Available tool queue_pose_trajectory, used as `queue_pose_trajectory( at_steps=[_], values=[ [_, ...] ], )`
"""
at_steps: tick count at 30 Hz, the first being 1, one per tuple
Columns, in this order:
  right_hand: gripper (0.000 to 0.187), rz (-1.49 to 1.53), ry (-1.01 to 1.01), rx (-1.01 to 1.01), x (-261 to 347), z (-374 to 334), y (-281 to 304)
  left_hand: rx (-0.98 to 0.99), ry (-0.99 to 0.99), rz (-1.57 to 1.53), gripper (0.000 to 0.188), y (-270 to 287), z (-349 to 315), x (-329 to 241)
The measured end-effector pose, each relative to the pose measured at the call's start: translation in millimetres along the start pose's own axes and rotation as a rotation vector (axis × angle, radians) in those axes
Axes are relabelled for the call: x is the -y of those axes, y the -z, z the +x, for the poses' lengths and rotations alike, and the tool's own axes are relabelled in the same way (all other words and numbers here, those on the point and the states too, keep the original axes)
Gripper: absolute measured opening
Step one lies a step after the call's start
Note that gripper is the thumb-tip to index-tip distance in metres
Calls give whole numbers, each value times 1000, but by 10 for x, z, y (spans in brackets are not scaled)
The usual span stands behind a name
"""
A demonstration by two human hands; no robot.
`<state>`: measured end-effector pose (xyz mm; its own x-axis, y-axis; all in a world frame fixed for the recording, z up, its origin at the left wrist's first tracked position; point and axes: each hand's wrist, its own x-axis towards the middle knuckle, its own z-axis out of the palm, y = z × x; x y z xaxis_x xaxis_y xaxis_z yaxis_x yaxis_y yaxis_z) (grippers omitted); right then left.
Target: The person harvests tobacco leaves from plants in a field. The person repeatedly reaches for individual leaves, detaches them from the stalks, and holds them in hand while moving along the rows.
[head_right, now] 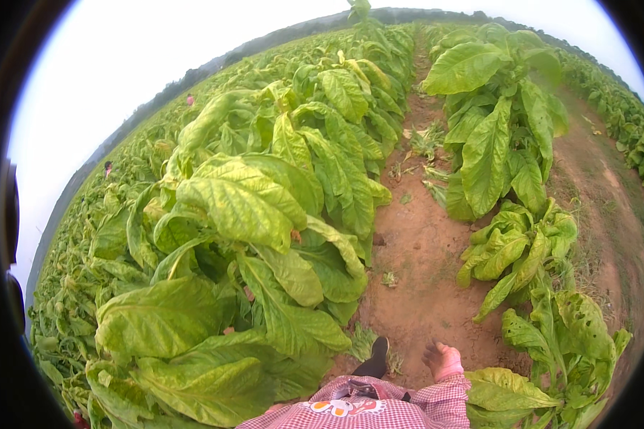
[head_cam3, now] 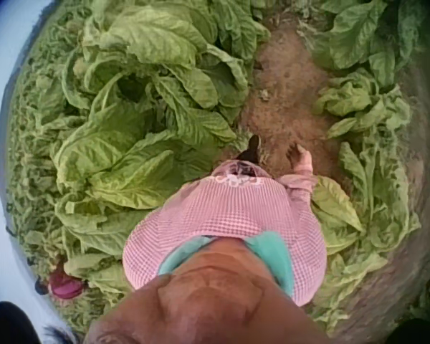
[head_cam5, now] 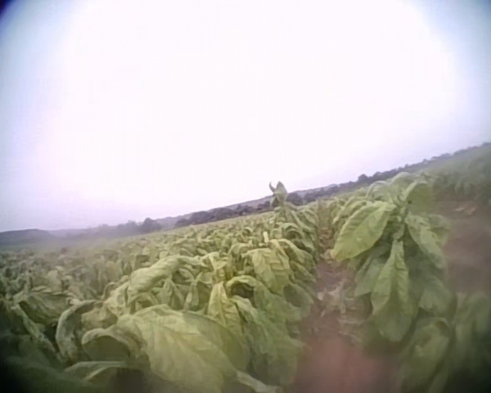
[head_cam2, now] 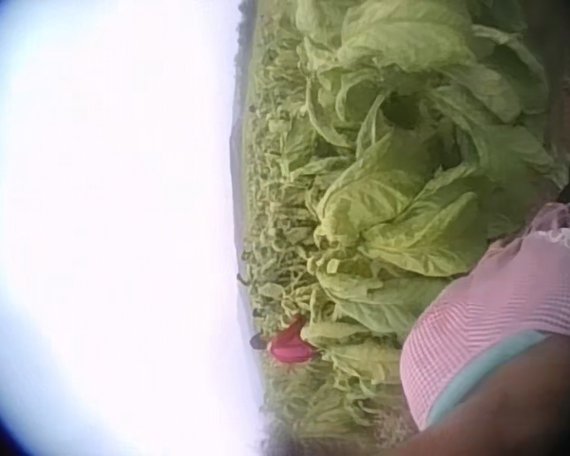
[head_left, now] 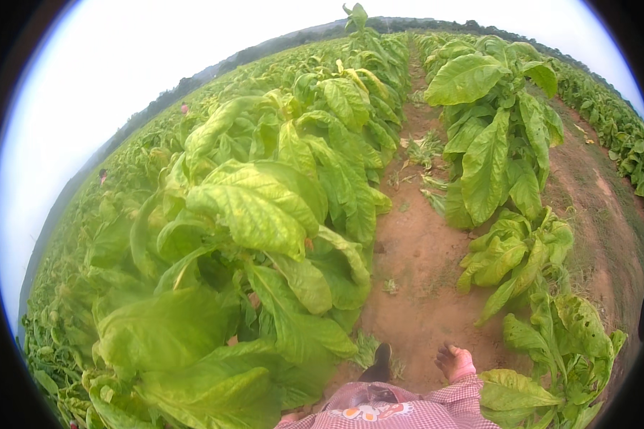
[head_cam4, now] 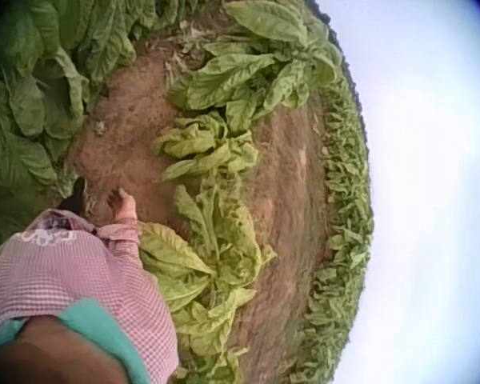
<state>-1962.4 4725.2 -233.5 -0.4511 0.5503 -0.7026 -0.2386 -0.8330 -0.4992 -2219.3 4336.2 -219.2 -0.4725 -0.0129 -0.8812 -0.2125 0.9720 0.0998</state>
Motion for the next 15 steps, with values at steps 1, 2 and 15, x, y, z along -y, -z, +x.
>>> queue_pose_trajectory(
  at_steps=[1, 2, 15],
  values=[
    [48, -2, 21, -54, 129, 62, -40, 62, -103, 114, 48, 22, 148, -281],
    [49, 3, 44, -114, 253, 115, -86, 121, -215, 232, 48, 59, 292, -610],
    [37, -634, 115, 41, 1196, 930, -1905, 266, -729, -791, 46, 297, 1257, -3839]
  ],
)
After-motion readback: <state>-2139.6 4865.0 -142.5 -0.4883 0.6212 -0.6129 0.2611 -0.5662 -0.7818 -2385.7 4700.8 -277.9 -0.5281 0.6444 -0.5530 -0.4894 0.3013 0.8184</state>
